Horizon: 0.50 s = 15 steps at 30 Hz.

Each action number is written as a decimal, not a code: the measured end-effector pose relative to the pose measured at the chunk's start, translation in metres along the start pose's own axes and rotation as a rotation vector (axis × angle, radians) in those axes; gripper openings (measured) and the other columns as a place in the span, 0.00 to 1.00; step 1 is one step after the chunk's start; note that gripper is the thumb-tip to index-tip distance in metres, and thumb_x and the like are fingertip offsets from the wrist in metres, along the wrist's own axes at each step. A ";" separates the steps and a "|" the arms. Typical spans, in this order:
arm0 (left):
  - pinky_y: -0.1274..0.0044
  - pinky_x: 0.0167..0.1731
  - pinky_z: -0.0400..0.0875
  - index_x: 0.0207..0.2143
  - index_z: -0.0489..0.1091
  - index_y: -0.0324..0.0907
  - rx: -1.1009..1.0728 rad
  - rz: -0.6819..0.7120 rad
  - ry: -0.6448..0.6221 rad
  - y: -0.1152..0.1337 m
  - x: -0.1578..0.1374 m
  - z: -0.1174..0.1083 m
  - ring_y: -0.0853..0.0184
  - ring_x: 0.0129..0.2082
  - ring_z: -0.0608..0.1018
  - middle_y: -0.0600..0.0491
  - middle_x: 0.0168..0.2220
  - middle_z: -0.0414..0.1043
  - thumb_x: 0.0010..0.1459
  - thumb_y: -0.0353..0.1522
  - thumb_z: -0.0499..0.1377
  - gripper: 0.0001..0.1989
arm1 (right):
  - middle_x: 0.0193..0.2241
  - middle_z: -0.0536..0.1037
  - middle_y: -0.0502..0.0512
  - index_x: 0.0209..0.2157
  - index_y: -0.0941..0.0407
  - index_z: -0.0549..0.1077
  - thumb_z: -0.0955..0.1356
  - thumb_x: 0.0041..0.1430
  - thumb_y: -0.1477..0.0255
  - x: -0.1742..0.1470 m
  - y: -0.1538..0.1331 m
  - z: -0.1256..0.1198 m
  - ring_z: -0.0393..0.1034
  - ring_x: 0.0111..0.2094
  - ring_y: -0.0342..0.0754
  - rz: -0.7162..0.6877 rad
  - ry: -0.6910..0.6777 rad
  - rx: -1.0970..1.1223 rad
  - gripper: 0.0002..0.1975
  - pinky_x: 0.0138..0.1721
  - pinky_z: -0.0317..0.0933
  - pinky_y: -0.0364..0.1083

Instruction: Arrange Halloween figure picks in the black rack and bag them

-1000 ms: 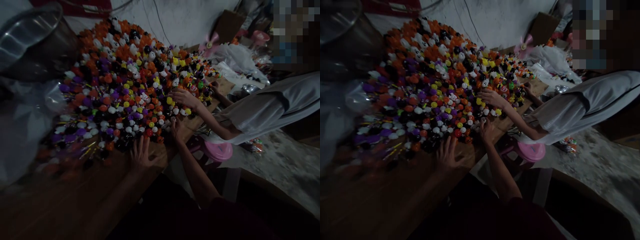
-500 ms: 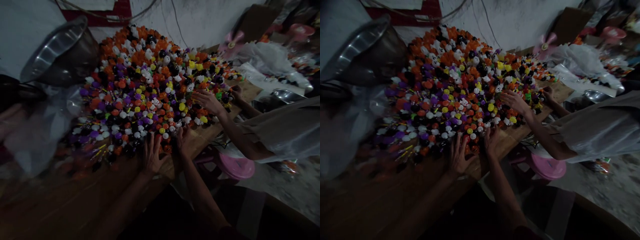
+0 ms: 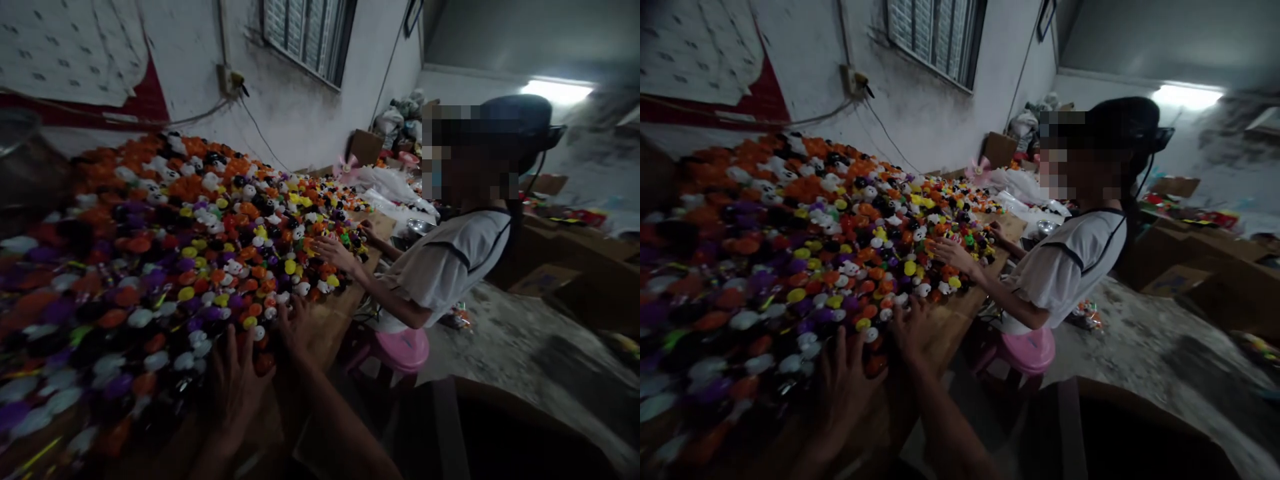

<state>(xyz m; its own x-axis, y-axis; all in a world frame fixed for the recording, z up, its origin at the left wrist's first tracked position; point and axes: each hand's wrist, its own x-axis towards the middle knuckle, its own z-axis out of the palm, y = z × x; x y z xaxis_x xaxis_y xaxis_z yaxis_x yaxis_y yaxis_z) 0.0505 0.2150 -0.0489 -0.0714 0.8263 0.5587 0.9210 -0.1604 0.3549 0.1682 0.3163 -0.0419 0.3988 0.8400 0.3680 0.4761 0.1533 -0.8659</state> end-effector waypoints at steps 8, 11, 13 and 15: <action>0.38 0.65 0.56 0.76 0.41 0.53 -0.117 0.042 0.080 0.003 -0.005 -0.005 0.29 0.74 0.45 0.41 0.77 0.36 0.59 0.41 0.67 0.51 | 0.46 0.81 0.59 0.45 0.54 0.78 0.64 0.63 0.60 0.002 0.015 -0.014 0.75 0.49 0.54 0.070 0.082 0.210 0.17 0.54 0.68 0.54; 0.37 0.64 0.56 0.76 0.40 0.53 -0.110 0.046 0.047 0.005 -0.006 -0.006 0.27 0.74 0.43 0.42 0.77 0.35 0.59 0.43 0.68 0.52 | 0.39 0.82 0.56 0.40 0.54 0.78 0.63 0.63 0.60 0.006 0.015 -0.016 0.76 0.43 0.52 0.083 0.077 0.214 0.16 0.48 0.70 0.51; 0.36 0.63 0.57 0.76 0.41 0.51 -0.075 0.048 0.043 0.006 -0.007 -0.007 0.26 0.73 0.44 0.40 0.77 0.37 0.59 0.44 0.68 0.52 | 0.38 0.81 0.56 0.39 0.54 0.78 0.62 0.64 0.61 0.006 0.013 -0.014 0.75 0.43 0.51 0.076 0.066 0.215 0.16 0.49 0.70 0.50; 0.37 0.63 0.59 0.76 0.41 0.50 -0.045 0.047 0.045 0.008 -0.008 -0.010 0.27 0.73 0.47 0.40 0.77 0.38 0.60 0.45 0.67 0.51 | 0.41 0.81 0.57 0.40 0.54 0.78 0.62 0.64 0.61 0.004 0.010 -0.012 0.75 0.46 0.51 0.068 0.066 0.217 0.16 0.52 0.69 0.50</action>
<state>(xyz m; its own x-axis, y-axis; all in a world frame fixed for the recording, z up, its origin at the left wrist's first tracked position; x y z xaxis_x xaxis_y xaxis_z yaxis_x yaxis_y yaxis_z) 0.0551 0.2017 -0.0428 -0.0465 0.7926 0.6079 0.9057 -0.2232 0.3603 0.1843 0.3146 -0.0452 0.4780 0.8173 0.3217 0.2697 0.2121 -0.9393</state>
